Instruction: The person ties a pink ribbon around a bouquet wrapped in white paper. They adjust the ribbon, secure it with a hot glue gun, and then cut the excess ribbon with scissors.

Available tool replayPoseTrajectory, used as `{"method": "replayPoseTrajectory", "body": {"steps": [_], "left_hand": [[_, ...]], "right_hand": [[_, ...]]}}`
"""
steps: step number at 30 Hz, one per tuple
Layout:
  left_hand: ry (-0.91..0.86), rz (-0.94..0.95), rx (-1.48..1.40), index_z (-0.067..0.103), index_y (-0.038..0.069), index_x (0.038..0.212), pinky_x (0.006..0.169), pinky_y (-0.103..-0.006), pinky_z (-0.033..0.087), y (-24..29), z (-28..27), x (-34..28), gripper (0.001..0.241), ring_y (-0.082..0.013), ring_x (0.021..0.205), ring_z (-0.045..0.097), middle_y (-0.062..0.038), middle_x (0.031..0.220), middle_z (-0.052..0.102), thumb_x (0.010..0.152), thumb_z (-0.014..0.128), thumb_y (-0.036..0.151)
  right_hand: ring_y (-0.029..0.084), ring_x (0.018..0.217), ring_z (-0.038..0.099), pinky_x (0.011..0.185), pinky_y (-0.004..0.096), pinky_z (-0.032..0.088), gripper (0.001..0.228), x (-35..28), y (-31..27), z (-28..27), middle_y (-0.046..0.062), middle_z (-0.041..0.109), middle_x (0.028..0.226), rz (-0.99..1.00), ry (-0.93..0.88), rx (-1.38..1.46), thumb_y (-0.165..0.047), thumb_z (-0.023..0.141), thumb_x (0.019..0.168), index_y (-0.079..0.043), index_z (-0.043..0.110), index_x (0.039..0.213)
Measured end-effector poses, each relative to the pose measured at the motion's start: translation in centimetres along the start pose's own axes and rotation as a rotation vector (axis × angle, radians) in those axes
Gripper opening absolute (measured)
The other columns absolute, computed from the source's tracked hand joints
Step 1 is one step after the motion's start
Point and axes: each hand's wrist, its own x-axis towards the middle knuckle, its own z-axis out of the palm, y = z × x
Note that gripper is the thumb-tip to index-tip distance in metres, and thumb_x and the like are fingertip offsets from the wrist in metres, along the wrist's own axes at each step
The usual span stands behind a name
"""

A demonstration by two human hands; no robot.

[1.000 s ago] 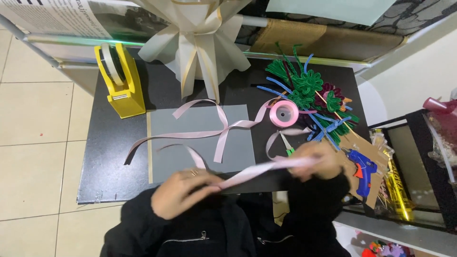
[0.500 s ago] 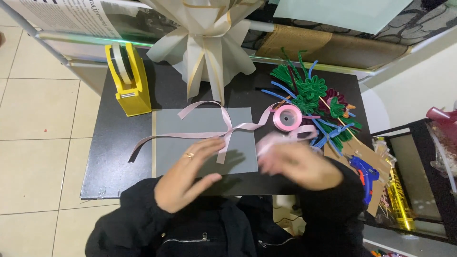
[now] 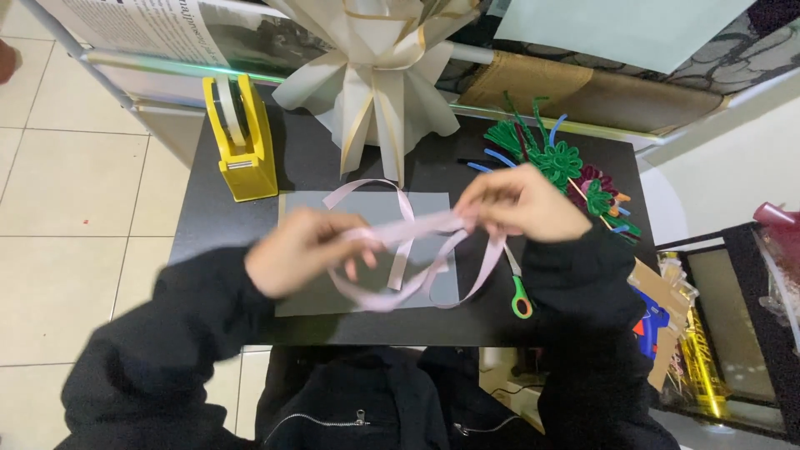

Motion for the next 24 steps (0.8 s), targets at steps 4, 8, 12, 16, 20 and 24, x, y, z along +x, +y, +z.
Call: {"method": "replayPoseTrajectory", "body": {"steps": [4,8,12,16,20,24], "left_hand": [[0.133,0.054,0.301,0.075,0.002,0.098,0.067,-0.0346,0.059,0.8,-4.7,2.6,0.018,-0.0201,0.061,0.072,-0.012,0.076,0.076,0.099,0.058,0.007],[0.319,0.099,0.572,0.077,0.006,0.098,0.074,-0.0347,0.054,-0.2,-8.6,5.3,0.018,-0.0258,0.068,0.073,-0.013,0.077,0.075,0.105,0.065,0.017],[0.357,0.007,0.663,0.077,0.011,0.087,0.072,-0.0315,0.051,-0.3,-11.5,8.6,0.032,-0.0132,0.064,0.064,-0.005,0.073,0.072,0.106,0.065,0.033],[0.387,-0.040,0.561,0.075,0.005,0.106,0.081,-0.0298,0.058,0.1,-12.4,9.7,0.021,-0.0154,0.077,0.069,-0.008,0.090,0.076,0.105,0.063,0.022],[0.367,-0.089,0.538,0.074,0.005,0.108,0.081,-0.0280,0.058,-0.5,-13.7,9.7,0.019,-0.0179,0.080,0.066,-0.009,0.094,0.074,0.104,0.065,0.021],[0.364,-0.105,0.490,0.073,0.007,0.114,0.088,-0.0280,0.059,0.1,-13.9,8.8,0.019,-0.0181,0.087,0.069,-0.009,0.103,0.074,0.102,0.066,0.020]], "right_hand": [[0.009,0.057,0.062,0.058,0.020,0.052,0.010,2.5,2.1,-2.2,0.006,0.072,0.067,-0.068,0.298,-0.152,-0.005,0.075,0.092,-0.006,0.077,0.101],[0.005,0.063,0.061,0.062,0.015,0.048,0.013,6.1,5.3,-4.4,0.004,0.071,0.071,-0.163,0.488,-0.197,-0.003,0.080,0.093,-0.009,0.078,0.104],[0.009,0.078,0.063,0.072,0.022,0.055,0.014,8.9,6.8,-6.3,0.005,0.074,0.099,-0.121,0.511,-0.099,-0.011,0.078,0.096,-0.007,0.074,0.108],[0.008,0.085,0.056,0.077,0.022,0.048,0.006,10.6,8.1,-7.3,-0.002,0.067,0.101,-0.161,0.544,-0.033,-0.013,0.070,0.103,-0.012,0.065,0.106],[0.015,0.104,0.061,0.096,0.028,0.049,0.025,10.5,7.5,-6.9,0.004,0.068,0.112,-0.225,0.481,-0.132,-0.005,0.079,0.092,-0.011,0.065,0.112],[0.015,0.113,0.061,0.100,0.027,0.052,0.036,9.0,6.4,-6.7,0.005,0.065,0.121,-0.190,0.421,-0.158,-0.003,0.082,0.087,-0.009,0.066,0.119]]}}
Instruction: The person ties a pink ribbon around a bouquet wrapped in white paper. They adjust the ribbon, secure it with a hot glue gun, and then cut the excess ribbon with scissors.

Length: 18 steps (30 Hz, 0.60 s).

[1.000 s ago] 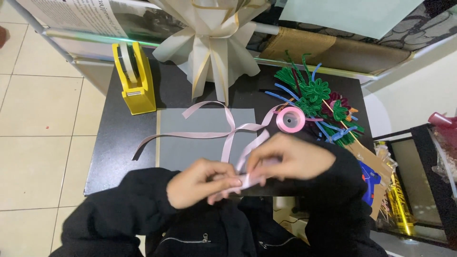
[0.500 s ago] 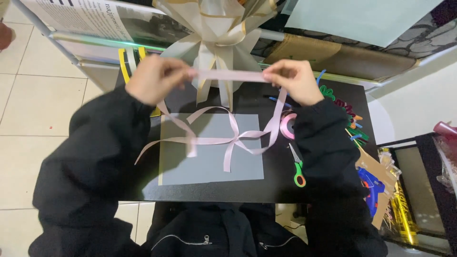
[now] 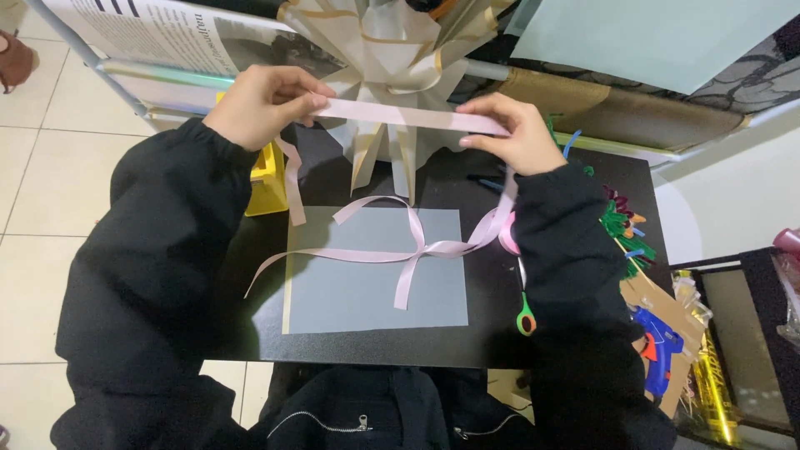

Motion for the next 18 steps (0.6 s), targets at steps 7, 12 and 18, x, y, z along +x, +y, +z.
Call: {"method": "replayPoseTrajectory", "body": {"steps": [7,12,18], "left_hand": [[-0.293,0.093,-0.142,0.073,0.013,0.118,0.075,-0.0347,0.054,2.1,-0.4,-2.0,0.027,-0.0234,0.083,0.064,-0.012,0.102,0.072,0.093,0.071,0.022],[-0.309,0.049,-0.190,0.078,0.005,0.110,0.073,-0.0305,0.046,3.3,0.5,-3.8,0.019,-0.0200,0.067,0.055,-0.017,0.087,0.075,0.097,0.069,0.016],[-0.376,0.041,-0.140,0.079,0.005,0.108,0.060,-0.0285,0.047,1.1,1.1,-4.1,0.021,-0.0178,0.056,0.056,-0.014,0.084,0.077,0.098,0.068,0.020]], "right_hand": [[0.009,0.070,0.047,0.067,0.023,0.039,0.021,-3.3,-3.1,-3.1,0.004,0.063,0.078,0.129,-0.187,-0.038,-0.017,0.056,0.107,-0.005,0.071,0.115],[0.006,0.050,0.038,0.051,0.019,0.032,0.024,-5.4,-1.3,-4.5,0.005,0.056,0.056,0.255,-0.272,0.118,-0.016,0.048,0.111,-0.005,0.067,0.103],[0.006,0.065,0.050,0.066,0.022,0.044,0.026,-6.9,-3.7,-3.5,0.004,0.067,0.076,0.181,-0.282,0.003,-0.008,0.074,0.093,-0.006,0.072,0.118]]}}
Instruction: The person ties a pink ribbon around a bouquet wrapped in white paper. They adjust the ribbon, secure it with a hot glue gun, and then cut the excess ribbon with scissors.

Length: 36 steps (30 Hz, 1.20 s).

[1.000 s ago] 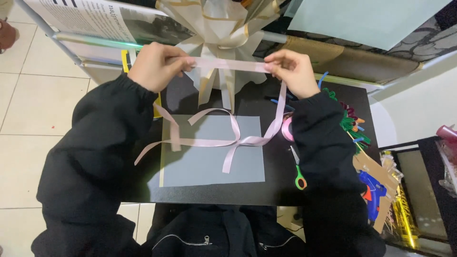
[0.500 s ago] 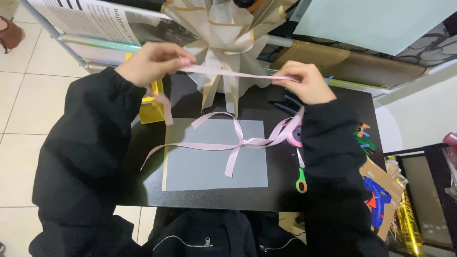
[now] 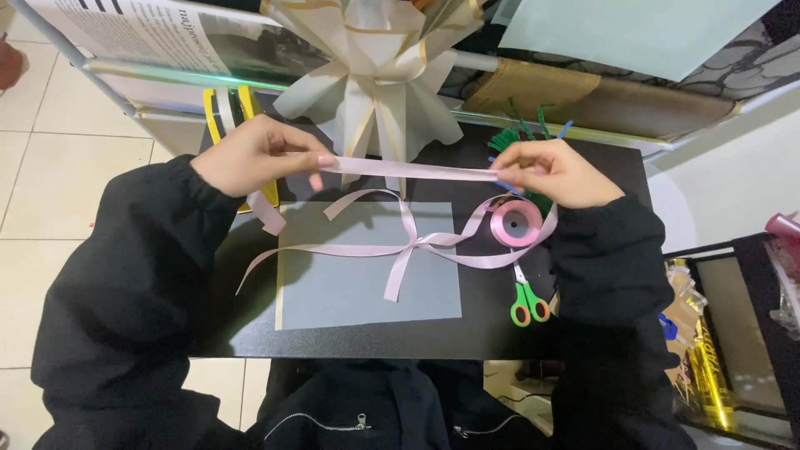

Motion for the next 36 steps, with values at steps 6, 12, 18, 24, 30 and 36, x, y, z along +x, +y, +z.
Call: {"method": "replayPoseTrajectory", "body": {"steps": [6,12,18,24,30,36], "left_hand": [[-0.013,-0.056,-0.094,0.077,-0.002,0.104,0.055,-0.0274,0.044,-1.2,0.1,-0.2,0.024,-0.0172,0.056,0.057,-0.014,0.083,0.077,0.102,0.063,0.018],[-0.128,-0.117,-0.146,0.078,-0.002,0.104,0.067,-0.0324,0.057,-0.8,1.0,-0.4,0.026,-0.0219,0.072,0.073,-0.017,0.088,0.080,0.101,0.060,0.016],[0.401,-0.067,0.274,0.041,0.002,0.146,0.108,-0.0444,0.041,-2.6,1.9,6.5,0.066,-0.0325,0.135,0.049,-0.022,0.148,0.049,0.098,0.061,0.044],[0.531,-0.207,0.458,0.043,0.002,0.137,0.102,-0.0559,0.036,-5.1,2.9,13.1,0.101,-0.0403,0.134,0.039,-0.021,0.140,0.049,0.079,0.067,0.081],[0.555,-0.207,0.201,0.049,0.013,0.141,0.102,-0.0490,0.040,-5.2,1.8,13.7,0.091,-0.0337,0.121,0.057,-0.008,0.140,0.061,0.076,0.070,0.073],[0.481,-0.188,0.270,0.043,0.015,0.145,0.113,-0.0543,0.020,-4.6,1.9,14.1,0.106,-0.0383,0.135,0.042,-0.011,0.147,0.053,0.065,0.064,0.083]], "right_hand": [[0.005,0.047,0.036,0.046,0.019,0.032,0.032,-0.7,1.5,0.1,0.007,0.061,0.059,0.075,-0.035,0.159,-0.018,0.051,0.110,-0.003,0.072,0.090],[0.006,0.047,0.050,0.050,0.018,0.042,0.014,-1.6,2.7,0.7,0.004,0.057,0.052,0.067,-0.022,0.151,-0.009,0.062,0.102,-0.002,0.070,0.111],[0.009,0.060,0.049,0.056,0.023,0.038,0.035,-7.1,1.2,-1.9,0.000,0.058,0.070,-0.099,0.036,0.037,-0.027,0.052,0.106,-0.006,0.064,0.081],[0.024,0.069,0.062,0.072,0.042,0.052,0.030,-14.8,0.3,-3.4,0.007,0.067,0.076,-0.406,-0.036,0.131,-0.027,0.058,0.099,-0.005,0.067,0.080],[0.025,0.069,0.067,0.070,0.038,0.056,0.023,-18.8,-1.5,-1.8,0.012,0.075,0.080,-0.331,0.007,0.105,-0.018,0.065,0.093,0.001,0.076,0.087],[0.025,0.072,0.064,0.075,0.040,0.053,0.018,-19.5,0.1,-1.2,0.011,0.072,0.078,-0.240,0.011,0.129,-0.010,0.063,0.093,0.003,0.073,0.085]]}}
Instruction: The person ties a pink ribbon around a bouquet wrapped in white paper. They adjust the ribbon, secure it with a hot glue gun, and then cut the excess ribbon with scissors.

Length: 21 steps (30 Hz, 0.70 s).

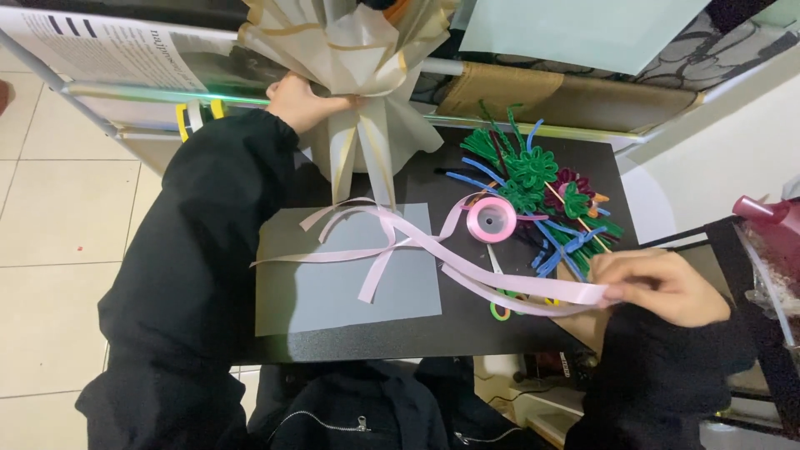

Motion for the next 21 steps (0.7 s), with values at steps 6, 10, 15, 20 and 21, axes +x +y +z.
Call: {"method": "replayPoseTrajectory", "body": {"steps": [6,10,15,20,21], "left_hand": [[-0.033,0.480,-0.358,0.060,0.004,0.134,0.109,-0.0408,0.045,3.9,-1.7,-5.1,0.066,-0.0293,0.127,0.059,-0.014,0.135,0.066,0.082,0.083,0.037],[-0.186,0.445,-0.558,0.052,0.004,0.137,0.115,-0.0403,0.045,5.1,-2.0,-9.1,0.075,-0.0269,0.131,0.058,-0.014,0.142,0.060,0.080,0.079,0.044],[-0.266,0.512,-0.691,0.058,-0.002,0.132,0.116,-0.0397,0.048,5.8,-1.0,-13.2,0.062,-0.0258,0.128,0.062,-0.017,0.138,0.064,0.082,0.080,0.028],[-0.295,0.429,-0.912,0.049,-0.003,0.139,0.106,-0.0474,0.051,3.5,2.9,-14.1,0.074,-0.0249,0.124,0.057,-0.019,0.131,0.062,0.077,0.090,0.005],[-0.295,0.429,-0.912,0.049,-0.003,0.139,0.106,-0.0474,0.051,3.9,3.1,-14.7,0.074,-0.0249,0.124,0.057,-0.019,0.131,0.062,0.077,0.090,0.005]], "right_hand": [[0.011,0.064,0.067,0.053,0.022,0.057,0.014,-2.4,5.7,-3.6,0.008,0.076,0.097,0.370,0.306,-0.020,-0.005,0.067,0.090,-0.003,0.077,0.101],[0.005,0.063,0.049,0.055,0.020,0.037,0.013,0.7,6.7,-5.6,-0.001,0.063,0.084,0.281,0.882,-0.241,-0.014,0.061,0.119,-0.011,0.065,0.107],[0.018,0.087,0.070,0.078,0.030,0.060,0.006,8.4,7.6,-3.7,0.012,0.073,0.106,0.143,0.996,-0.645,-0.006,0.068,0.120,-0.003,0.069,0.114],[0.050,0.114,0.063,0.093,0.059,0.050,0.028,17.1,5.7,1.9,0.034,0.070,0.113,-0.081,0.615,-0.545,0.001,0.067,0.094,0.013,0.070,0.119],[0.050,0.114,0.063,0.093,0.059,0.050,0.028,17.2,5.7,2.6,0.034,0.070,0.113,-0.081,0.616,-0.546,0.001,0.067,0.094,0.013,0.070,0.119]]}}
